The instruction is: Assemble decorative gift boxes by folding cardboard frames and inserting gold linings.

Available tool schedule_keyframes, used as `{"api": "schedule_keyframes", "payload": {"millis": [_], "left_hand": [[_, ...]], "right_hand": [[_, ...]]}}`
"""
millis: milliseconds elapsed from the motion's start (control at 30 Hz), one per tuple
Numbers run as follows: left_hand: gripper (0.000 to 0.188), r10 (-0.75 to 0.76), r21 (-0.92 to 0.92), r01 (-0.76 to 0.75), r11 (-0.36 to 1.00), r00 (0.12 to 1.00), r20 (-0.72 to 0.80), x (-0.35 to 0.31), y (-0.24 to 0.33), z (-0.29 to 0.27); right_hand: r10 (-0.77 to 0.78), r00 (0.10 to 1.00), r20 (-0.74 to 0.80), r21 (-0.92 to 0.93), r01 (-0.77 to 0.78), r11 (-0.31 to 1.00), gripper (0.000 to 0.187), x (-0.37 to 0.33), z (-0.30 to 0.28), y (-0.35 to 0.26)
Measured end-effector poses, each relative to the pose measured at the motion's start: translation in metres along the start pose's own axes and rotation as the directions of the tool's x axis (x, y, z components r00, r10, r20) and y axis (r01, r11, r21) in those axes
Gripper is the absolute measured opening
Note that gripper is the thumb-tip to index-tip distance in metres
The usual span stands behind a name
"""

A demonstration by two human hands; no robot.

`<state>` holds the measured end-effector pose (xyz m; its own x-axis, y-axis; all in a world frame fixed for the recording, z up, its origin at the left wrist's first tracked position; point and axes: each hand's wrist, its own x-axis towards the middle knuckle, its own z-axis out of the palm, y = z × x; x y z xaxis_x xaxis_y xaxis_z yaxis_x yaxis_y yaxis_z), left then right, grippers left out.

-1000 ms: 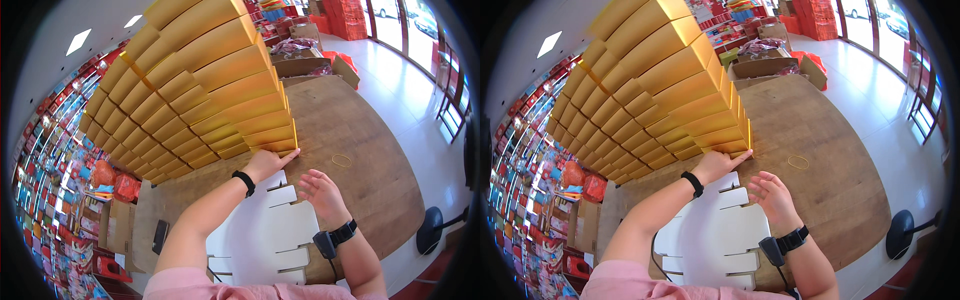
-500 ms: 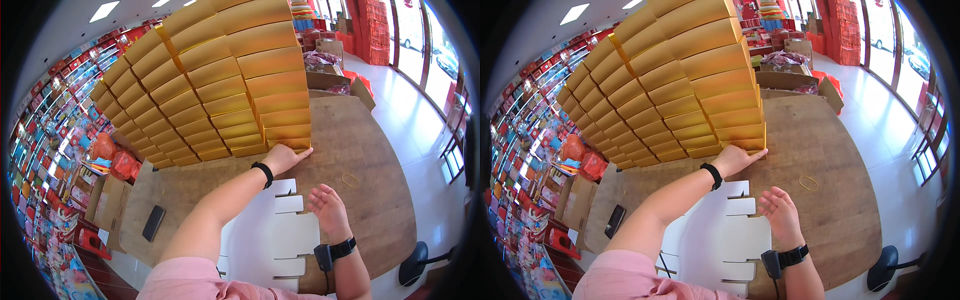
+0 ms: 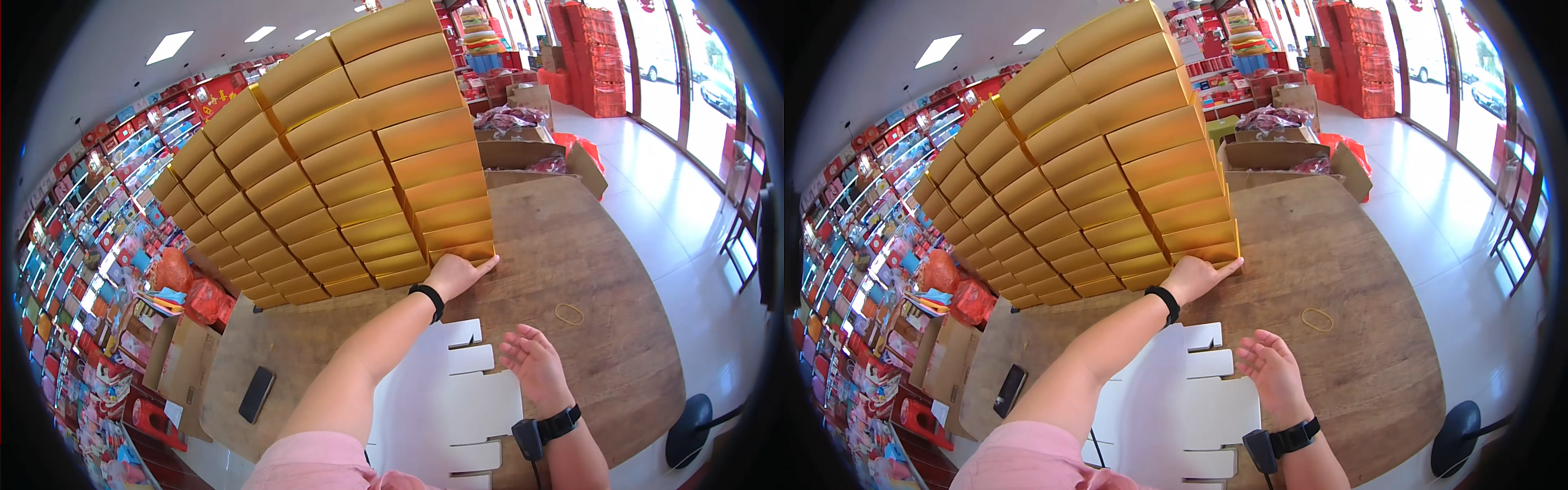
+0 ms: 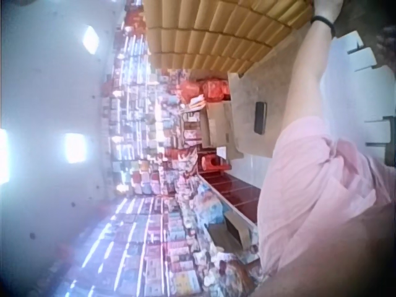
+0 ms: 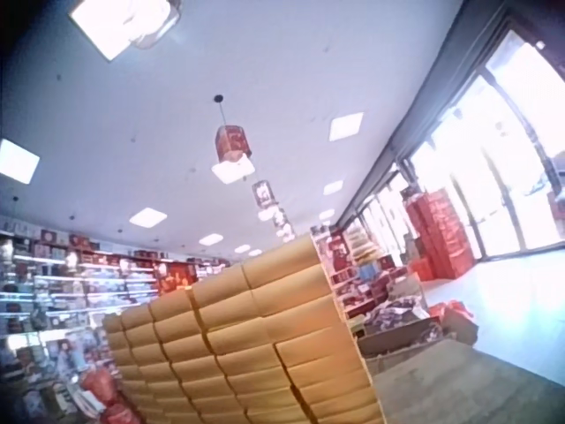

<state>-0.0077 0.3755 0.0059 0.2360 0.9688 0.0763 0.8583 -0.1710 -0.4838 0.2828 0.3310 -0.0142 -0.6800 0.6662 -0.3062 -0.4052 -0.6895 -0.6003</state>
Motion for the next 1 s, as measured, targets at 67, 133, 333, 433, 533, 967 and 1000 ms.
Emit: {"api": "schedule_keyframes", "payload": {"millis": [67, 133, 333, 433, 533, 967, 1000], "left_hand": [[0.079, 0.006, 0.007, -0.006, 1.000, 1.000, -0.013, 0.001, -0.003, 0.006], [0.079, 0.017, 0.008, -0.017, 1.000, 1.000, -0.026, 0.005, -0.004, 0.005], [0.080, 0.000, 0.028, -0.001, 1.000, 1.000, 0.029, 0.009, -0.008, 0.005], [0.081, 0.008, 0.036, -0.009, 0.999, 1.000, 0.021, 0.009, -0.010, 0.006], [0.082, 0.000, 0.033, -0.001, 0.999, 0.999, 0.046, 0.007, -0.009, 0.003], [0.033, 0.091, -0.540, 0.049, 0.840, 0.969, 0.228, -0.162, 0.084, -0.127], [0.031, 0.124, -0.574, 0.051, 0.817, 0.957, 0.261, -0.186, 0.088, -0.135]], "right_hand": [[-0.001, 1.000, 0.004, 0.004, 0.001, 1.000, 0.025, 0.000, 0.001, 0.000], [-0.001, 1.000, 0.002, 0.013, 0.001, 1.000, 0.023, 0.001, 0.000, 0.001], [-0.012, 1.000, 0.013, 0.030, 0.012, 0.999, 0.023, 0.003, 0.002, 0.003], [-0.016, 1.000, 0.014, 0.035, 0.015, 0.999, 0.022, 0.003, 0.003, 0.003], [-0.018, 1.000, 0.026, 0.041, 0.017, 0.999, 0.022, 0.000, 0.003, 0.004], [-0.059, 0.998, 0.014, -0.043, 0.060, 0.997, 0.026, 0.002, -0.006, 0.004], [-0.031, 1.000, -0.003, -0.054, 0.031, 0.998, 0.026, 0.004, -0.007, 0.004]]}}
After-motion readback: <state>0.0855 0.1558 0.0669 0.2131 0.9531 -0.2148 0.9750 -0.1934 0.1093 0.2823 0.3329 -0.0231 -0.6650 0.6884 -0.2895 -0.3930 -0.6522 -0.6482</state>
